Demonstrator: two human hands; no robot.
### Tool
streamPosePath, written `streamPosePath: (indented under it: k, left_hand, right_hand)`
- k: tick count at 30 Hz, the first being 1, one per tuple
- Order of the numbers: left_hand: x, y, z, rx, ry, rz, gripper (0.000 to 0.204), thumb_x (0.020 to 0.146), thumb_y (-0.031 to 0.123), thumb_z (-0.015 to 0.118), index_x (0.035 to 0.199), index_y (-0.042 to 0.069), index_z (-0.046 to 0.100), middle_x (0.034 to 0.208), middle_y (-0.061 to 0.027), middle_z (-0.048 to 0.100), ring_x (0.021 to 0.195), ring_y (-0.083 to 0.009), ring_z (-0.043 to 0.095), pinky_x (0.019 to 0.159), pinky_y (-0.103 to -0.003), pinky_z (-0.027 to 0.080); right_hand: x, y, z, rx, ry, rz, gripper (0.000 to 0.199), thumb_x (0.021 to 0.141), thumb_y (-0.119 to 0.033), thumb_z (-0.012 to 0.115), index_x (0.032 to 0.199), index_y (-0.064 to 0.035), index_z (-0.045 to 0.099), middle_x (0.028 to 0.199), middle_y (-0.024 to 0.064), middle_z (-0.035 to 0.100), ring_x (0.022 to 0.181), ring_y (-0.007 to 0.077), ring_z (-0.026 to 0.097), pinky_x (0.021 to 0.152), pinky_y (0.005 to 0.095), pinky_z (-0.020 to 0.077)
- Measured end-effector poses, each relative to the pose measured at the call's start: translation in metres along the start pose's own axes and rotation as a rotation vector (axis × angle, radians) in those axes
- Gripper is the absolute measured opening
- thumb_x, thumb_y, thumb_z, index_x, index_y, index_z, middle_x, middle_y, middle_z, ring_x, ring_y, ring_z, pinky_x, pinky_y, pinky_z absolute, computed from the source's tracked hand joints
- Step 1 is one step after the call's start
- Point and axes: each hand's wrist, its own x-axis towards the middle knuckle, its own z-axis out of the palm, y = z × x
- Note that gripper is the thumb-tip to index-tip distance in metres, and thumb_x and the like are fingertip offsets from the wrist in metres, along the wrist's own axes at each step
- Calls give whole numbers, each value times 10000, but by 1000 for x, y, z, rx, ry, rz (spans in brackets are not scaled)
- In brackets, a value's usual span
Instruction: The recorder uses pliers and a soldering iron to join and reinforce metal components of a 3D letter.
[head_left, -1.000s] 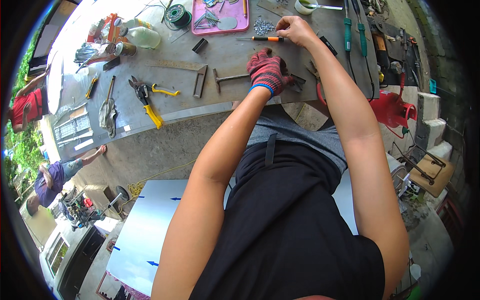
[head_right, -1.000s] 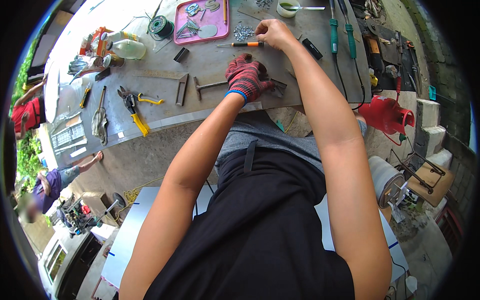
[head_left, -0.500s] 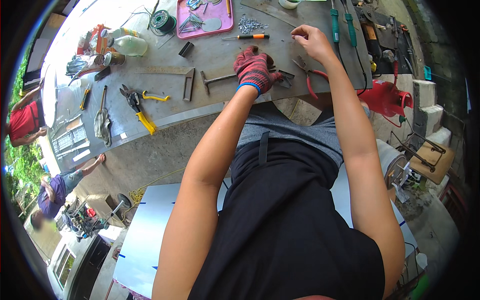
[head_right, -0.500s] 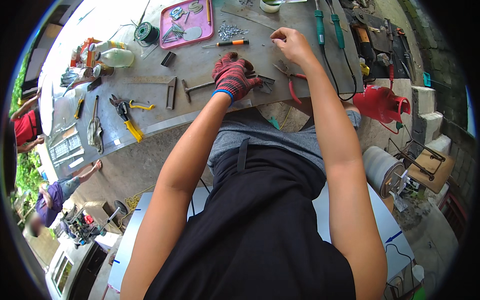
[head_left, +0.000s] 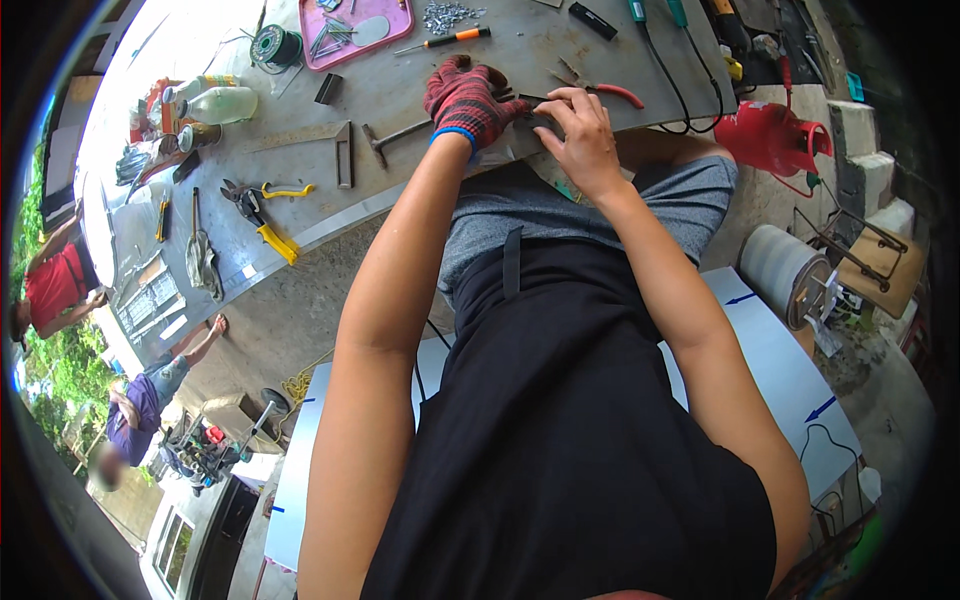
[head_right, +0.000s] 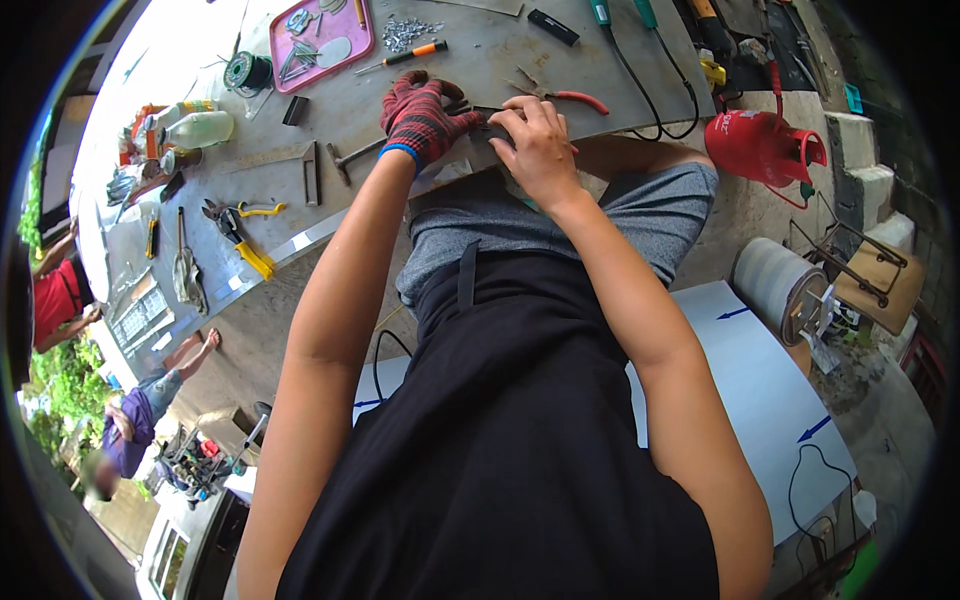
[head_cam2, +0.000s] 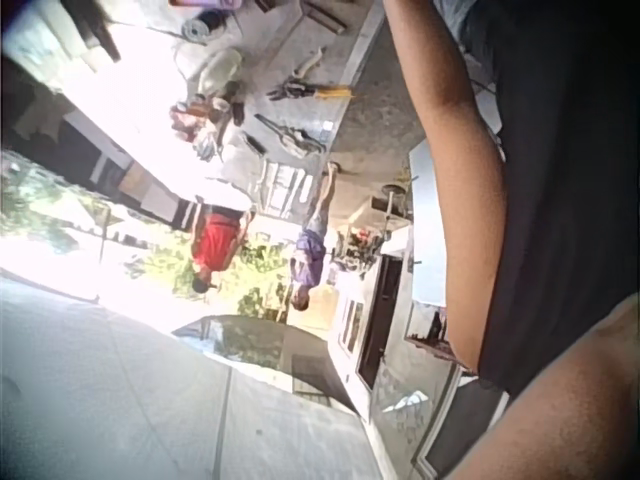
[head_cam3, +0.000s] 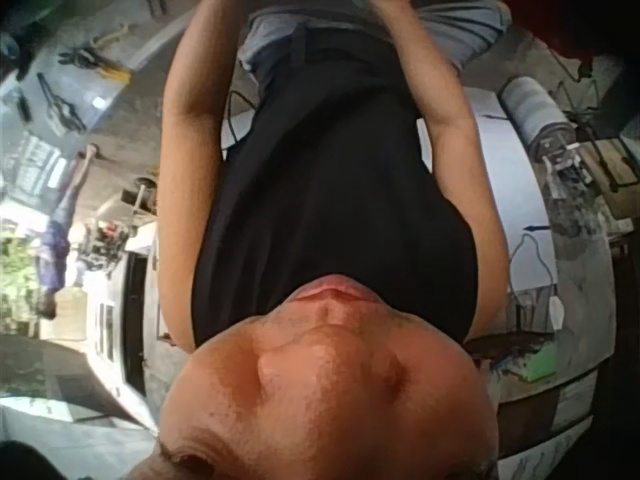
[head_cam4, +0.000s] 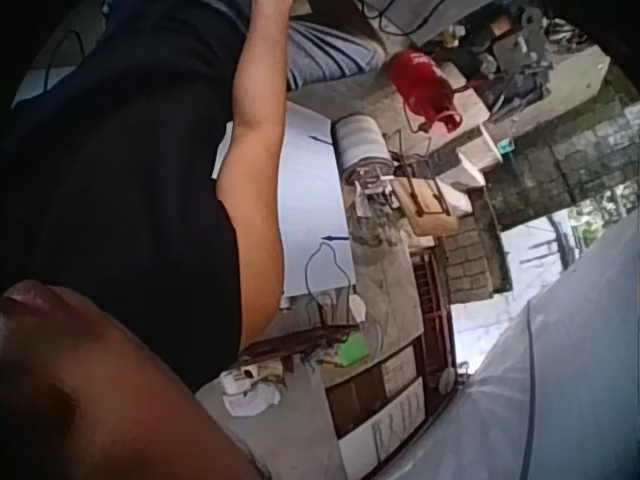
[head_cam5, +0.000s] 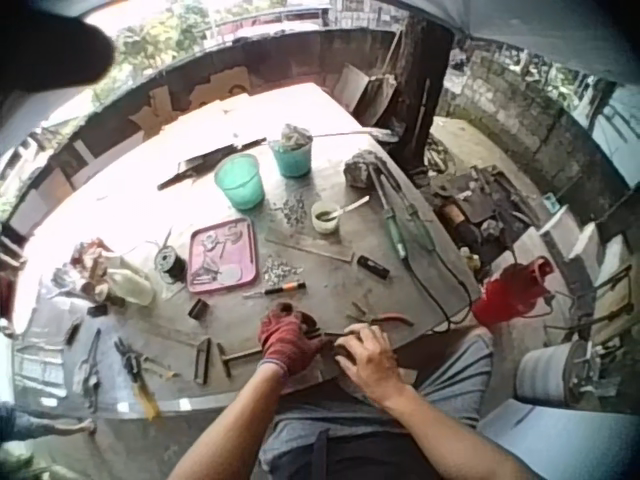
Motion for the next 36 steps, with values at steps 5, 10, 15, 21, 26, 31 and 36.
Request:
streamPosePath:
  k: [5, 10, 15, 21, 26, 31, 36]
  left_hand:
    - [-1, -3, 1, 25, -1, 12, 620, 781, 622, 854, 1236, 210, 763, 1534, -233, 542, 1482, -404, 425, 1219, -495, 343]
    - [-1, -2, 1, 26, -4, 18, 629, 780, 624, 856, 1238, 205, 761, 1529, -231, 549, 1484, -402, 422, 1223, -493, 334]
    - [0, -5, 5, 17, 6, 51, 654, 789, 655, 831, 1248, 195, 757, 1527, -232, 553, 1499, -401, 404, 1230, -497, 311]
    - [0, -10, 5, -7, 14, 57, 646, 800, 662, 818, 1261, 213, 752, 1547, -237, 534, 1508, -399, 396, 1235, -497, 301]
    - [0, -9, 2, 14, 15, 62, 627, 793, 643, 835, 1246, 216, 757, 1549, -246, 525, 1497, -411, 407, 1226, -509, 319]
    - [0, -3, -4, 32, -20, 33, 636, 781, 622, 855, 1254, 210, 752, 1552, -242, 515, 1479, -418, 425, 1217, -510, 342]
    - [2, -2, -5, 14, -42, 6, 663, 746, 612, 868, 1265, 211, 768, 1572, -234, 499, 1485, -414, 417, 1214, -505, 352]
  right_hand:
    - [-2, -4, 3, -15, 26, 11, 274, 814, -116, 847, 1071, -118, 752, 1234, 52, 630, 1124, 279, 621, 975, 424, 495]
    - [-6, -5, 7, -27, 45, 39, 263, 807, -118, 848, 1055, -133, 763, 1240, 37, 628, 1118, 255, 622, 944, 417, 481]
    - [-7, -4, 9, -24, 71, 74, 248, 799, -119, 849, 1036, -142, 776, 1239, 30, 629, 1119, 245, 623, 927, 414, 471]
    - [-8, -4, 8, -23, 61, 83, 248, 789, -118, 857, 1026, -154, 791, 1229, 17, 631, 1118, 233, 622, 926, 415, 471]
    - [-6, -5, 9, 12, 40, 98, 250, 788, -142, 854, 1031, -169, 801, 1229, 20, 622, 1176, 256, 592, 953, 429, 447]
    - [-3, -4, 5, 16, 20, 82, 263, 785, -144, 860, 1033, -152, 775, 1230, 19, 621, 1184, 261, 587, 962, 435, 449]
    - [0, -6, -10, 31, 12, 84, 321, 782, -139, 872, 1076, -148, 747, 1275, 23, 620, 1204, 271, 590, 976, 432, 459]
